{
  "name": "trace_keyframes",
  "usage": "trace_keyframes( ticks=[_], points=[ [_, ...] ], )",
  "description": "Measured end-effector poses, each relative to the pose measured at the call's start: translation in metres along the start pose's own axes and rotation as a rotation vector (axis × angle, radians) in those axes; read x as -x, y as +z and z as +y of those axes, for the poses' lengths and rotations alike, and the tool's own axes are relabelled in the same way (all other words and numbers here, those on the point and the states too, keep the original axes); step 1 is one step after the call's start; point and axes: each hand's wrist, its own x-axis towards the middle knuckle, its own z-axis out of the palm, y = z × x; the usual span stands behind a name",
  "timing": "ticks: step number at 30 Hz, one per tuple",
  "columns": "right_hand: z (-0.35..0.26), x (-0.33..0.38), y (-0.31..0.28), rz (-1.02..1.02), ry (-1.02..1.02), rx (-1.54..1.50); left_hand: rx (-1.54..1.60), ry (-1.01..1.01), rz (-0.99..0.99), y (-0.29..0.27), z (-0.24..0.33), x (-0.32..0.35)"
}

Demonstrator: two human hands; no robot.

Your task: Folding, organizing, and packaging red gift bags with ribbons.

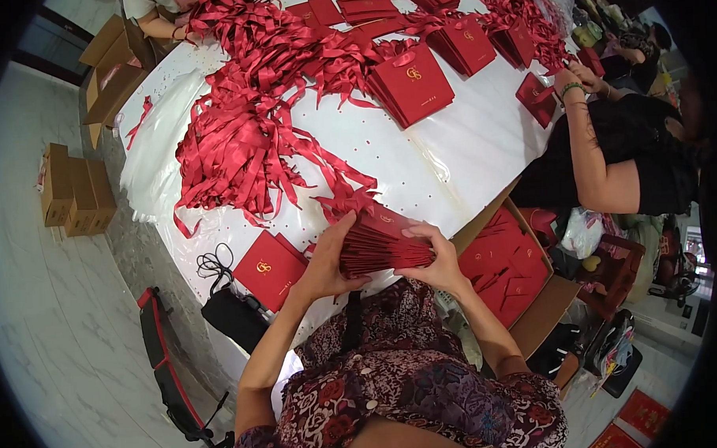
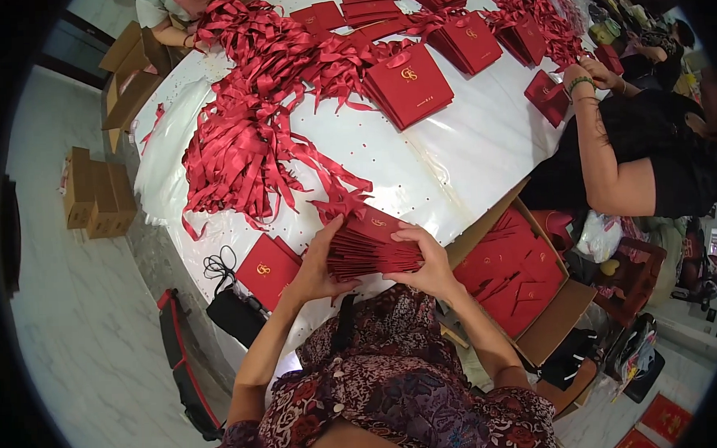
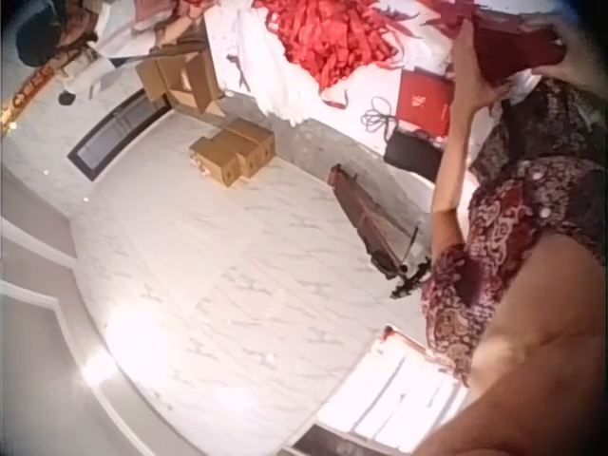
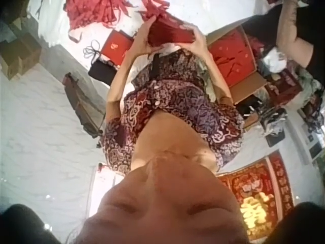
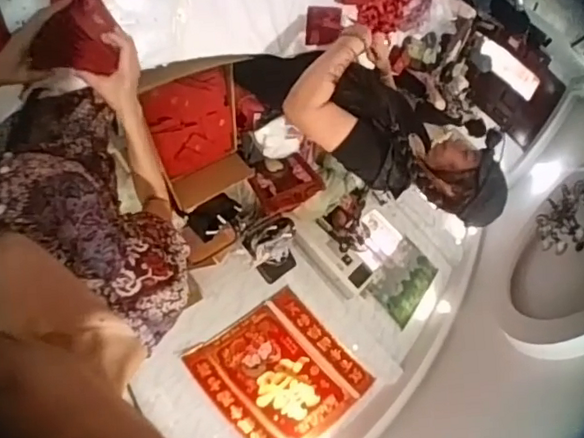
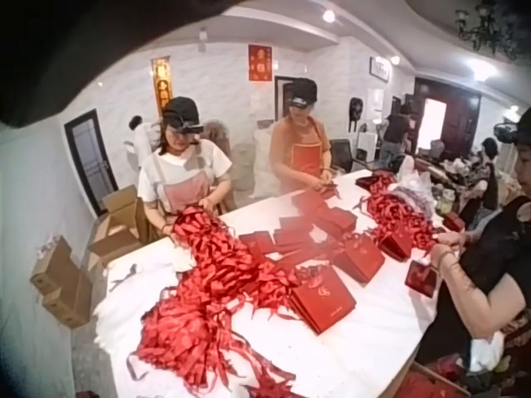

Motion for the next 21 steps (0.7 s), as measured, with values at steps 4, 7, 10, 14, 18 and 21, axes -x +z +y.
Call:
trace_keyframes(
  ticks=[4,7,10,14,18,21],
  points=[
    [0.021,0.006,0.03,0.323,-0.136,-0.295,0.069,-0.004,-0.061,-0.007,-0.003,-0.004],
    [0.031,0.0,0.047,0.431,-0.158,-0.434,0.147,-0.033,-0.073,-0.003,-0.004,-0.008],
    [0.038,-0.008,0.058,0.417,-0.193,-0.582,0.194,-0.041,-0.079,0.0,0.0,-0.008],
    [0.041,-0.016,0.056,0.363,-0.204,-0.538,0.158,-0.067,-0.081,-0.001,-0.007,-0.002],
    [0.034,-0.018,0.055,0.308,-0.218,-0.548,0.177,-0.046,-0.062,0.004,-0.004,0.008],
    [0.04,-0.02,0.052,0.263,-0.293,-0.442,0.173,-0.044,-0.012,0.009,-0.004,0.007]
  ],
)
